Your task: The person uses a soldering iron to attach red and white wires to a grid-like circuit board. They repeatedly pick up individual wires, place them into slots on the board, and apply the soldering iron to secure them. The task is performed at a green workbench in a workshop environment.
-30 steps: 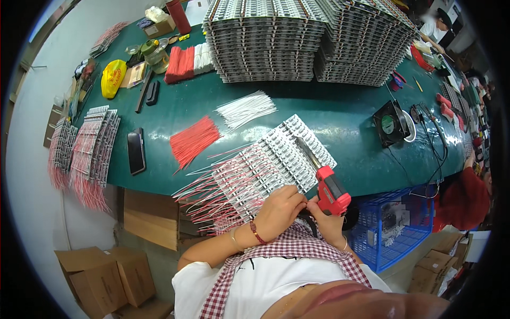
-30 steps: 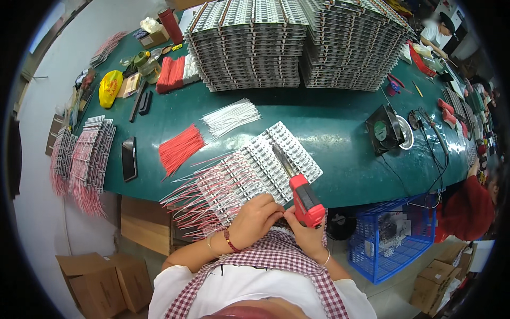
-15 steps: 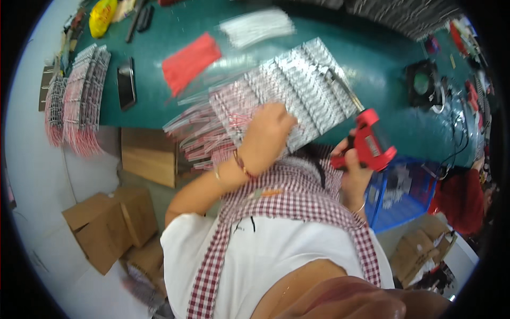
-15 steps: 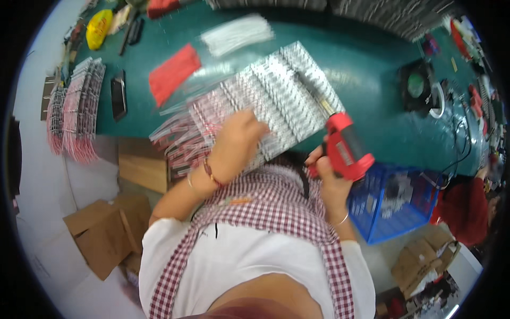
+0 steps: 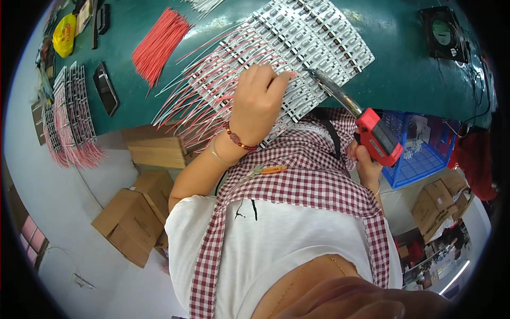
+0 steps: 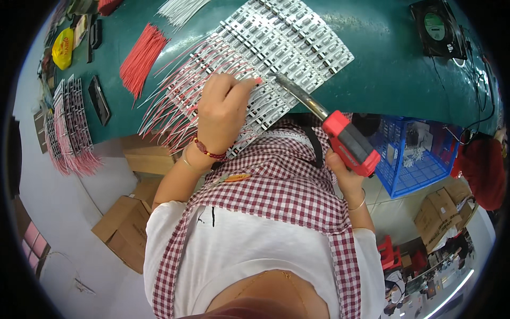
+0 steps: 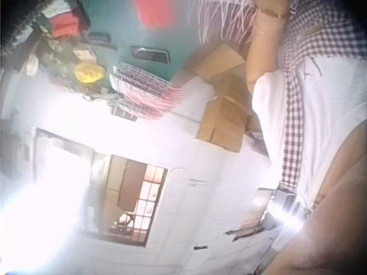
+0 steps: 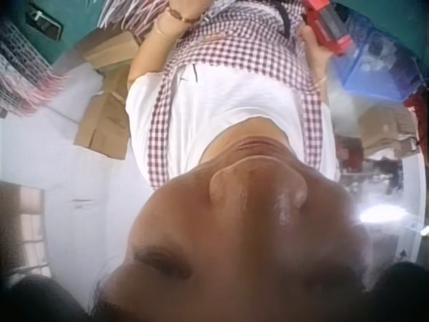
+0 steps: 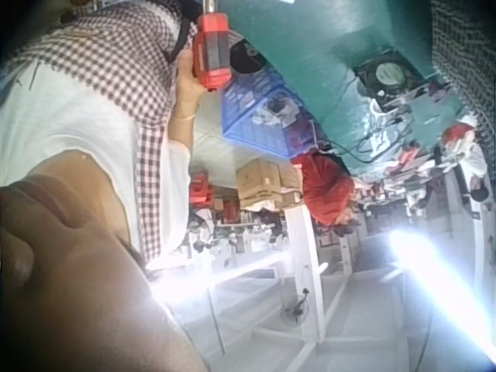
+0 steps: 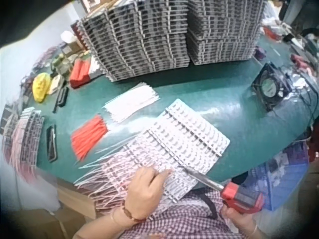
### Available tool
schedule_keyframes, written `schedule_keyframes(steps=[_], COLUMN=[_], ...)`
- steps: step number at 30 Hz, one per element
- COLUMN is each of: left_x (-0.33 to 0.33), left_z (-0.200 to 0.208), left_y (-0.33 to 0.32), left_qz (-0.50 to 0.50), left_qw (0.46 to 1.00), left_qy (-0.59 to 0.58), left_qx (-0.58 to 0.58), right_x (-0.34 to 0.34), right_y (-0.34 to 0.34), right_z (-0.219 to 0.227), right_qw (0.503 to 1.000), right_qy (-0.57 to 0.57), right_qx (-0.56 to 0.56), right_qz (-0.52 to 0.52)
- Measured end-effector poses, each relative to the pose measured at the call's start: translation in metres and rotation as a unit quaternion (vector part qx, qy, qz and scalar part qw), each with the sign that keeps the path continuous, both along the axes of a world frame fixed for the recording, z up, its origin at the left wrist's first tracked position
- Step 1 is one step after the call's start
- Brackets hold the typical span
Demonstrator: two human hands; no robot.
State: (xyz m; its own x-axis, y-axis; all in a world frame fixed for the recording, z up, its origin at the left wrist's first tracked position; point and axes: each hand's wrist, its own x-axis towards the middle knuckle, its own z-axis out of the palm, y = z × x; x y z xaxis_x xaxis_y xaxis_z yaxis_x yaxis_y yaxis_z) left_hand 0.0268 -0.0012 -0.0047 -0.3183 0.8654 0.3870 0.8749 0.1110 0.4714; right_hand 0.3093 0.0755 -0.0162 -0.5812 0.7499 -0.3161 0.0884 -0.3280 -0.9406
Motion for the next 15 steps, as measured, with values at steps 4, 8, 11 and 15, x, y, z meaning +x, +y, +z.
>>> schedule_keyframes(steps=[4,8,11,15], left_x=[-0.0055,-0.0025,-0.0011,-0.0008], left_z=[-0.0047,-0.0039,-0.0055,-0.0048], left_y=[0.0036,0.0066,0.0054,0.0025], left_qz=[-0.006,-0.004,0.008,0.015], left_qw=[1.0,1.0,1.0,1.0], left_qy=[-0.013,-0.003,-0.006,-0.015], left_qx=[-0.003,-0.004,-0.003,-0.004], right_x=[-0.0029,0.0014,0.0012,-0.0013], right_y=[0.0013,-0.0008,-0.0015,-0.0011], right_z=[-0.003,-0.0101,-0.0104,-0.0087], right_qw=[0.999,0.998,0.994,0.985], right_qy=[0.004,-0.058,-0.068,-0.109], right_qx=[-0.045,0.029,0.071,0.123], right_qz=[0.01,0.023,0.048,0.058])
